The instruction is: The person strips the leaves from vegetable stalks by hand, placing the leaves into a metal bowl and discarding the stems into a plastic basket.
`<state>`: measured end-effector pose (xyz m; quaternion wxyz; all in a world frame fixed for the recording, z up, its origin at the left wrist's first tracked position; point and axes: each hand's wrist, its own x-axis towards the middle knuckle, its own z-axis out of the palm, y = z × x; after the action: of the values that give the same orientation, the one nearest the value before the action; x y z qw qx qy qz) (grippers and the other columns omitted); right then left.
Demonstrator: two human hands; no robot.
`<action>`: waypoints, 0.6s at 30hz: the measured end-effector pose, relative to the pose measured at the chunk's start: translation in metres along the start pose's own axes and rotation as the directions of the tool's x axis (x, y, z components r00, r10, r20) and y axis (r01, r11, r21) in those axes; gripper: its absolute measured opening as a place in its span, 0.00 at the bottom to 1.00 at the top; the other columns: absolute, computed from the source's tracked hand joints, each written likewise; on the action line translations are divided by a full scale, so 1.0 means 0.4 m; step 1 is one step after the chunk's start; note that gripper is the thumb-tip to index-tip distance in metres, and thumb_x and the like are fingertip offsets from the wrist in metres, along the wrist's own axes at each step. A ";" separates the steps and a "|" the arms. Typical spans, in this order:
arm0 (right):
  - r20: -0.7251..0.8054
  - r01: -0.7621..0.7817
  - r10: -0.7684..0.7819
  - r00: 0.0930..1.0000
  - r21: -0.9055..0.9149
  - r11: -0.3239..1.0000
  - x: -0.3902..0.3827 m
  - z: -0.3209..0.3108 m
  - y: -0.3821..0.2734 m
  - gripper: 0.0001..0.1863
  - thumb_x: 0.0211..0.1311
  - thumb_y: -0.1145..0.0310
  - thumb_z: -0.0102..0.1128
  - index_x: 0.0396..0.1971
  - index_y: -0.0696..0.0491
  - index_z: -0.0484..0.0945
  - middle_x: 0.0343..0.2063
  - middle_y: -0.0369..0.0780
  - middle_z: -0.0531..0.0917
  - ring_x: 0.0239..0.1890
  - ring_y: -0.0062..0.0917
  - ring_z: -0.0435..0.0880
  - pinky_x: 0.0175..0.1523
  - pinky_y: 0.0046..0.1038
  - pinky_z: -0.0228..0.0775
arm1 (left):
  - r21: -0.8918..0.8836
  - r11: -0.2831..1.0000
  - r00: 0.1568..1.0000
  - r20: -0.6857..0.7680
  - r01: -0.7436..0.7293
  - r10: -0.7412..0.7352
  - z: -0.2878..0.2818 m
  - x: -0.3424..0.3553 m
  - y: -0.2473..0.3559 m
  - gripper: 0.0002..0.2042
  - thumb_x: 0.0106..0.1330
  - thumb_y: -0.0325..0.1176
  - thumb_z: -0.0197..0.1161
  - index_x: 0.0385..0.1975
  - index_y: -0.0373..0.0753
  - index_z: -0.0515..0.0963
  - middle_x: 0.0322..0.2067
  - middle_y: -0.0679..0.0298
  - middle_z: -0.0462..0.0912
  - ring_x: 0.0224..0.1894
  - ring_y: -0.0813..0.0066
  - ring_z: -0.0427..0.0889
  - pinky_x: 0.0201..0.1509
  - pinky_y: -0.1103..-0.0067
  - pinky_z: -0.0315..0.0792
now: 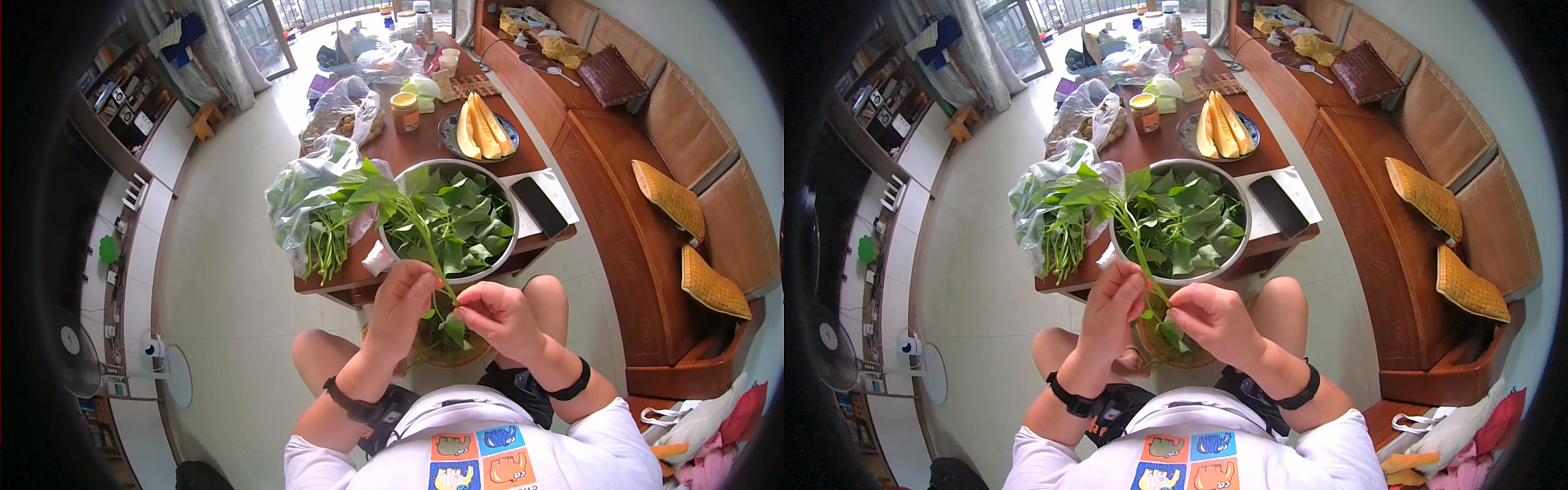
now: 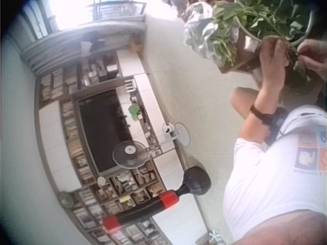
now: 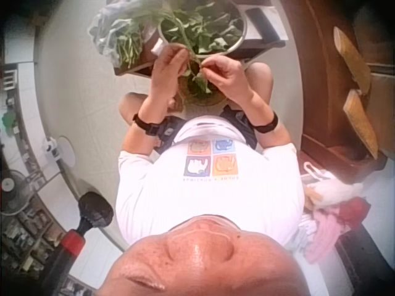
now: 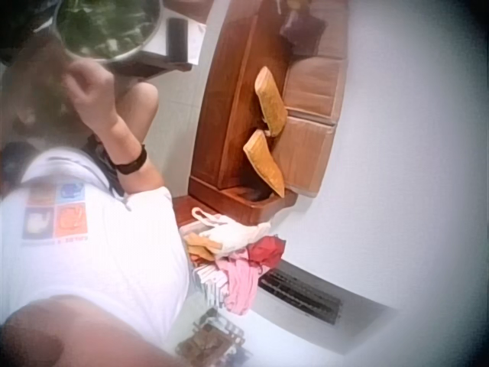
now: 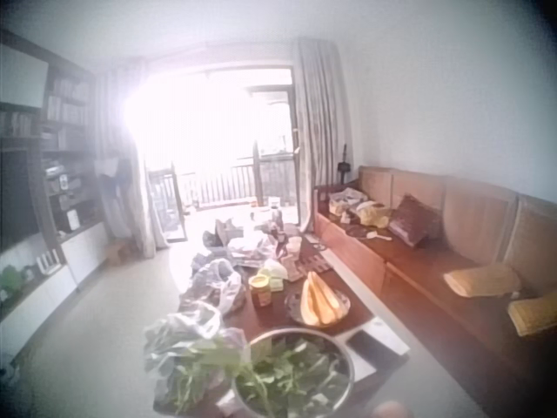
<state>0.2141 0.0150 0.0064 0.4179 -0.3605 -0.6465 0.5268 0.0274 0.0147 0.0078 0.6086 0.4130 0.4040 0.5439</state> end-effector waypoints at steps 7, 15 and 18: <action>-0.005 0.046 -0.047 0.999 -0.140 0.989 -0.005 -0.003 0.011 0.04 0.59 0.77 0.63 0.34 0.60 0.79 0.25 0.38 0.78 0.25 0.18 0.77 0.31 0.21 0.70 | -0.208 0.943 0.961 -0.157 -0.259 0.229 -0.088 0.012 0.088 0.04 0.74 0.34 0.50 0.41 0.43 0.71 0.30 0.67 0.74 0.31 0.81 0.71 0.34 0.84 0.63; -0.004 0.163 -0.180 0.984 -0.407 0.899 -0.004 -0.015 0.009 0.05 0.53 0.76 0.65 0.30 0.58 0.78 0.24 0.42 0.79 0.22 0.31 0.79 0.29 0.28 0.73 | -0.243 0.956 0.983 0.034 -0.166 0.180 -0.165 0.004 0.138 0.04 0.70 0.30 0.54 0.40 0.38 0.73 0.21 0.73 0.65 0.23 0.86 0.63 0.26 0.86 0.59; 0.014 0.249 -0.274 0.962 -0.456 0.854 -0.001 0.001 0.008 0.06 0.53 0.76 0.65 0.29 0.57 0.77 0.24 0.42 0.79 0.22 0.32 0.80 0.30 0.30 0.74 | 0.316 0.936 0.983 -0.053 -0.152 0.178 -0.077 0.004 0.090 0.05 0.64 0.28 0.64 0.36 0.34 0.78 0.25 0.74 0.76 0.25 0.91 0.68 0.27 0.90 0.60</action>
<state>0.2141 0.0151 0.0032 0.4063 -0.3703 -0.7834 0.2900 -0.0135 0.0206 0.0313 0.4715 0.5138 0.4725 0.5389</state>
